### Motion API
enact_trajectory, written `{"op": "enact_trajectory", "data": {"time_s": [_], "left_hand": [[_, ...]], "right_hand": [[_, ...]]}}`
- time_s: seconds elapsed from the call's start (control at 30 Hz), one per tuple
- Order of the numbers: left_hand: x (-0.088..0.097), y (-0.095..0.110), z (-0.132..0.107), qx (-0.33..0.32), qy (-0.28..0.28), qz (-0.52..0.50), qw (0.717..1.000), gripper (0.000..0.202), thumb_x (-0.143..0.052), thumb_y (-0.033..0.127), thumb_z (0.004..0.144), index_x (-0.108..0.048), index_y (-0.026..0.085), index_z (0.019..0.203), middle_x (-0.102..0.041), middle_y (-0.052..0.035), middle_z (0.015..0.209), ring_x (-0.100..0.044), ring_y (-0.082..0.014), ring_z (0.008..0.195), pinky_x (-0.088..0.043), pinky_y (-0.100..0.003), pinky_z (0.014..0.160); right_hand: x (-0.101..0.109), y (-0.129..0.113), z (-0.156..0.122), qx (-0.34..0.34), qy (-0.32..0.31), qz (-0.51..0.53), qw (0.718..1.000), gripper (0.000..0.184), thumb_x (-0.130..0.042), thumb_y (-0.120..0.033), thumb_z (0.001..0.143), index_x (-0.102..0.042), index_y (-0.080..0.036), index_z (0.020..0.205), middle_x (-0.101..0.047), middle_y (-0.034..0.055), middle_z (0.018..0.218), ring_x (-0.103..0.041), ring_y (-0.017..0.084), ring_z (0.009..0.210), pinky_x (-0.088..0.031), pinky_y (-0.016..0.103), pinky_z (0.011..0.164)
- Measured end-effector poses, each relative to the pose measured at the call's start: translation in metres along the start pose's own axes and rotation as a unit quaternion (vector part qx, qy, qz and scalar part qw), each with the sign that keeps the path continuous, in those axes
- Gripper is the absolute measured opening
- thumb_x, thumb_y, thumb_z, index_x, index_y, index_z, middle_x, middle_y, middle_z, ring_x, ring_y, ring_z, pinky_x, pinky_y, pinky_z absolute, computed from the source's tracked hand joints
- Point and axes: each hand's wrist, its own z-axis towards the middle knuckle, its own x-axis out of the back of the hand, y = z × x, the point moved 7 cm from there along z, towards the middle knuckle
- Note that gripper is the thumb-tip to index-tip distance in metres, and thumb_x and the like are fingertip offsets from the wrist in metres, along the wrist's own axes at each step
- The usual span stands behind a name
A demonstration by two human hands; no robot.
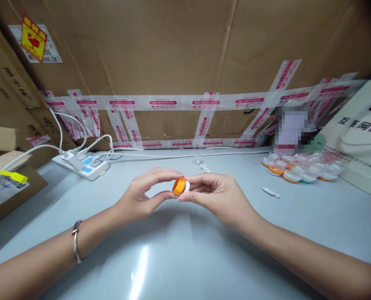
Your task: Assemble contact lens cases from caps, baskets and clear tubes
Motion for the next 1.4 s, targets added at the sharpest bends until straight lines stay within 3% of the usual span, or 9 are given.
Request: {"op": "enact_trajectory", "data": {"time_s": [0.1, 0.37, 0.63, 0.9, 1.2, 1.4], "left_hand": [[0.001, -0.001, 0.000, 0.005, 0.001, 0.007, 1.000, 0.039, -0.060, 0.009, 0.078, -0.055, 0.021, 0.115, -0.063, -0.0078, 0.108, -0.060, -0.0177, 0.099, -0.050, -0.031, 0.088], [0.001, 0.016, 0.002, -0.072, -0.026, 0.103, 0.992, 0.034, -0.062, 0.010, 0.078, -0.058, 0.020, 0.110, -0.066, -0.0067, 0.103, -0.061, -0.0178, 0.098, -0.050, -0.031, 0.087], [-0.002, 0.023, 0.000, -0.125, -0.022, 0.167, 0.978, 0.027, -0.058, 0.009, 0.081, -0.057, 0.016, 0.107, -0.065, -0.0090, 0.100, -0.061, -0.0163, 0.097, -0.052, -0.030, 0.084], [-0.003, 0.024, -0.001, -0.130, -0.017, 0.175, 0.976, 0.028, -0.060, 0.008, 0.079, -0.057, 0.015, 0.106, -0.066, -0.0086, 0.097, -0.062, -0.0153, 0.094, -0.053, -0.028, 0.082], [-0.004, 0.029, 0.000, -0.134, -0.027, 0.189, 0.972, 0.027, -0.058, 0.007, 0.080, -0.057, 0.014, 0.106, -0.066, -0.0096, 0.100, -0.061, -0.0152, 0.094, -0.053, -0.028, 0.081], [-0.006, 0.022, -0.002, -0.138, -0.038, 0.214, 0.966, 0.026, -0.056, 0.007, 0.082, -0.057, 0.013, 0.106, -0.066, -0.0101, 0.100, -0.061, -0.0162, 0.092, -0.053, -0.029, 0.080]], "right_hand": [[0.000, 0.000, 0.000, -0.003, 0.001, -0.002, 1.000, 0.024, -0.077, -0.024, 0.052, -0.072, -0.021, 0.075, -0.070, 0.0002, 0.070, -0.065, 0.017, 0.071, -0.050, 0.033, 0.073], [-0.002, 0.001, -0.003, -0.016, -0.006, -0.004, 1.000, 0.026, -0.076, -0.022, 0.053, -0.071, -0.021, 0.079, -0.070, -0.0005, 0.069, -0.067, 0.017, 0.071, -0.051, 0.032, 0.073], [-0.001, 0.002, -0.004, 0.015, 0.009, -0.039, 0.999, 0.041, -0.071, -0.018, 0.058, -0.061, -0.018, 0.098, -0.068, -0.0008, 0.070, -0.066, 0.016, 0.068, -0.051, 0.032, 0.072], [-0.003, 0.001, -0.005, 0.029, -0.002, -0.037, 0.999, 0.036, -0.070, -0.017, 0.059, -0.060, -0.019, 0.093, -0.068, -0.0017, 0.068, -0.065, 0.016, 0.069, -0.049, 0.033, 0.074], [-0.004, 0.015, -0.003, -0.065, -0.007, 0.085, 0.994, 0.033, -0.079, -0.020, 0.051, -0.065, -0.017, 0.081, -0.070, -0.0019, 0.064, -0.066, 0.014, 0.066, -0.049, 0.030, 0.075], [-0.014, 0.035, -0.008, -0.152, -0.028, 0.273, 0.950, 0.024, -0.077, -0.026, 0.059, -0.071, -0.015, 0.079, -0.072, 0.0034, 0.078, -0.066, 0.014, 0.085, -0.047, 0.027, 0.089]]}}
